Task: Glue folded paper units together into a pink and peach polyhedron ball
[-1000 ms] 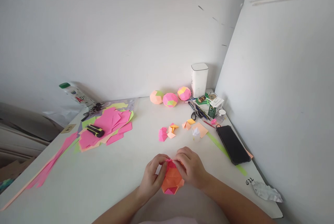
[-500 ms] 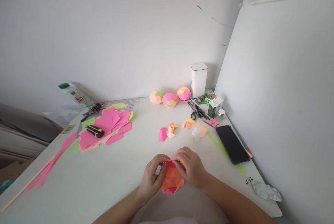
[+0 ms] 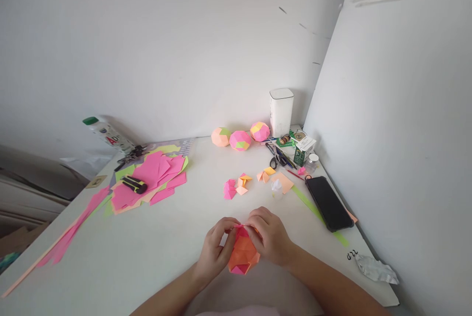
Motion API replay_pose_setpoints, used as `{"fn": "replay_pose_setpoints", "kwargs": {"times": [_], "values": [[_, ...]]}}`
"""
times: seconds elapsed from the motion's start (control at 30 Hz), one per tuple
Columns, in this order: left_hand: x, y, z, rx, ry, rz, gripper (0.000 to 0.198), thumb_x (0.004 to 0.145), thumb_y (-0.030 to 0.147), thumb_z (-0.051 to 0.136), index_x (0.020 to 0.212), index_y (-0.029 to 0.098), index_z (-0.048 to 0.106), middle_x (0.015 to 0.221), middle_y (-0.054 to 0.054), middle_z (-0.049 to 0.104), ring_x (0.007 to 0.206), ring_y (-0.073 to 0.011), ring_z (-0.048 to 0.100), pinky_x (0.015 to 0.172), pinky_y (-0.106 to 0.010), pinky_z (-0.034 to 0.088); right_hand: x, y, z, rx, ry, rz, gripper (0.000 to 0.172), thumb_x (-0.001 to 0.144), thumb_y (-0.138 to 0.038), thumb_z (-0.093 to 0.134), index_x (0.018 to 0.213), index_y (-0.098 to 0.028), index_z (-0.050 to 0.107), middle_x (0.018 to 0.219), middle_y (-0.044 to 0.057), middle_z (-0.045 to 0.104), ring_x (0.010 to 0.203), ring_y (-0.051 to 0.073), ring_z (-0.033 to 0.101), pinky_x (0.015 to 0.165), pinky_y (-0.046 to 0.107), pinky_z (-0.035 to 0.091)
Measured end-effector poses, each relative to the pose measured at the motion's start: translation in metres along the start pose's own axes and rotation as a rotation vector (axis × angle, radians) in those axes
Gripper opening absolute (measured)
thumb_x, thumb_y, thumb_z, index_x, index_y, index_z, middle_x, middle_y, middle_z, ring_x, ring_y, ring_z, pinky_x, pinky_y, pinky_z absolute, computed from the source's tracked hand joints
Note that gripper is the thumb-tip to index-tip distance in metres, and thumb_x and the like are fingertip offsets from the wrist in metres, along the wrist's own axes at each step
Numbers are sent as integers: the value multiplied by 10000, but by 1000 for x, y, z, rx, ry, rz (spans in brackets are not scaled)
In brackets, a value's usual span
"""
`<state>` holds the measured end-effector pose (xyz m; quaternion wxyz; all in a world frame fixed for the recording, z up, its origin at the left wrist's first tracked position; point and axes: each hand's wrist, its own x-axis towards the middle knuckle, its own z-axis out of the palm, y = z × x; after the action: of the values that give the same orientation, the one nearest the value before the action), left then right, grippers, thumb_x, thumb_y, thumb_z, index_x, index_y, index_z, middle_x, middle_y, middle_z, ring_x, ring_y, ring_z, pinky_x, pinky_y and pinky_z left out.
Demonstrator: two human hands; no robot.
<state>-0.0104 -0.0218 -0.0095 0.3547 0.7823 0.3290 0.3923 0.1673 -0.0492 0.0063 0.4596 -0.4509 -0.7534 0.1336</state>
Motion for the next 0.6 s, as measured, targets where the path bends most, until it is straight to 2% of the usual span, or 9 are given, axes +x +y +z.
{"fn": "replay_pose_setpoints", "kwargs": {"times": [0.33,0.6], "values": [[0,-4,1,34,10,80,188,872,91,394,971,197,513,908,-77,615,795,-154,601,672,-293,511,-1,2,0,-25,-22,-51,132,860,-106,468,880,-219,533,794,50,574,725,178,546,615,299,490],[0,-2,-2,67,116,157,252,841,34,427,1008,204,509,952,-71,614,859,-152,608,713,-285,525,-1,1,1,-28,16,-24,209,829,-144,539,1014,-206,465,818,57,561,748,188,539,623,320,499]]}}
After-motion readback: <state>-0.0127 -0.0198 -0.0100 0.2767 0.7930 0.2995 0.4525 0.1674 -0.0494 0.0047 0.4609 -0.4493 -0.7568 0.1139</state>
